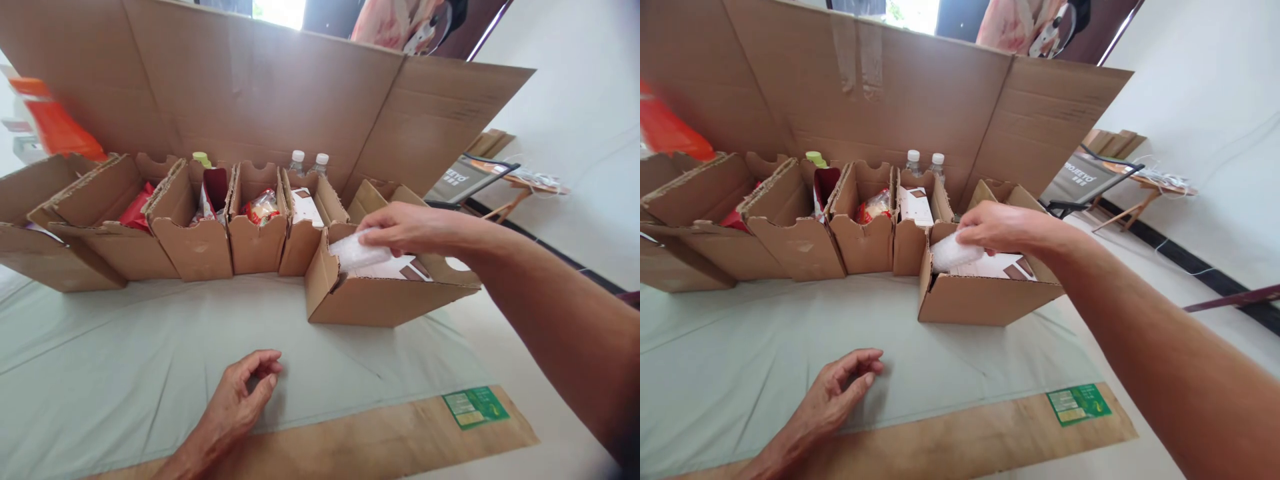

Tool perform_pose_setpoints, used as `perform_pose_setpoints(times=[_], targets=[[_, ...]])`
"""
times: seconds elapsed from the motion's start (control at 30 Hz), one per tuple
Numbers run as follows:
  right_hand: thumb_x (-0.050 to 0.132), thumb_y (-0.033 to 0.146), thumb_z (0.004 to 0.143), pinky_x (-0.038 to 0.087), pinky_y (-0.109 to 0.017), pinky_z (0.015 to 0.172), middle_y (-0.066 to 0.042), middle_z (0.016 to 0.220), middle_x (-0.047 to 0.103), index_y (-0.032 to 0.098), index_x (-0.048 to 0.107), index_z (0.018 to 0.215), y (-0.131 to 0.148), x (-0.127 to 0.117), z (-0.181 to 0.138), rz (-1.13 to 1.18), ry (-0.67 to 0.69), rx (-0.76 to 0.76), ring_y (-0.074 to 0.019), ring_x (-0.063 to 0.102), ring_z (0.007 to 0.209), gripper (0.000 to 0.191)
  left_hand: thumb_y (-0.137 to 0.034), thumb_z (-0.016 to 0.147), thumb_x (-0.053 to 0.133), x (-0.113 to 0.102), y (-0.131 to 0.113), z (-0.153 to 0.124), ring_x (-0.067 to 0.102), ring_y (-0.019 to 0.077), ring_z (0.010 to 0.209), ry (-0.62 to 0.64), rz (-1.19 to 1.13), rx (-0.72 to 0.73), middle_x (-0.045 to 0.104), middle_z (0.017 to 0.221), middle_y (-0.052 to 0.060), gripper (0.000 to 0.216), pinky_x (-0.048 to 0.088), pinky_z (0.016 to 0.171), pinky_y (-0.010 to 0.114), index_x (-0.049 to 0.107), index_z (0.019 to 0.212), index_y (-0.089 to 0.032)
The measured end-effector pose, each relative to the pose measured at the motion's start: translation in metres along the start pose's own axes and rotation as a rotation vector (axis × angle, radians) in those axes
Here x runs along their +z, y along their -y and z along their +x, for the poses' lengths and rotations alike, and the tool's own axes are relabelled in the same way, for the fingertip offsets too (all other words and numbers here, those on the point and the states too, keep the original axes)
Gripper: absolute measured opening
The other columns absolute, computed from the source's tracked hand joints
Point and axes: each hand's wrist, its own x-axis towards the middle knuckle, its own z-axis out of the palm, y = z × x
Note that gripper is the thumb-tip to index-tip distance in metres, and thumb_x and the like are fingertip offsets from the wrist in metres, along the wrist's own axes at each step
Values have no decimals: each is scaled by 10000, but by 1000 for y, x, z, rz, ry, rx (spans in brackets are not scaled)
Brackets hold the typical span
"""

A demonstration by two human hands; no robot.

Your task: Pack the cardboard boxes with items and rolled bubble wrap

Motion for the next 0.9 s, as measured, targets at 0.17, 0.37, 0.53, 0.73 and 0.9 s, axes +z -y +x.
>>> perform_pose_setpoints(times=[0.17,0.37,0.53,0.73,0.9], targets=[[582,242,833,394,-265,508,-9,640,601,202,687,716,25,-8,23,-34,8,-75,-141,524,569,162,-408,877,584,0,-1,-1,742,229,949,-5,15,24,798,1002,97,370,592,862,336,742,1132,-192],[538,238,906,458,-241,517,-29,802,678,207,713,910,14,3,21,50,85,-37,-156,621,634,178,-328,862,592,3,-5,-2,745,208,876,-12,67,117,800,960,78,309,611,805,312,754,1097,-209],[555,202,902,419,-275,569,-58,822,725,175,719,935,33,25,16,-139,20,-41,-162,637,578,170,-330,889,579,3,-3,-1,770,200,884,-30,122,188,811,956,67,283,623,796,288,752,1085,-221],[532,193,911,406,-269,575,-65,779,747,165,720,1014,41,29,5,-228,-14,-83,-182,668,606,216,-307,890,573,2,3,1,782,184,855,-49,153,266,816,919,46,268,631,767,258,750,1077,-233],[523,138,891,461,-252,700,-91,1061,782,180,734,1053,33,39,14,-252,-20,-173,-194,723,801,269,-288,896,572,5,3,2,780,173,844,-67,171,310,811,913,45,257,626,754,239,749,1073,-230]])
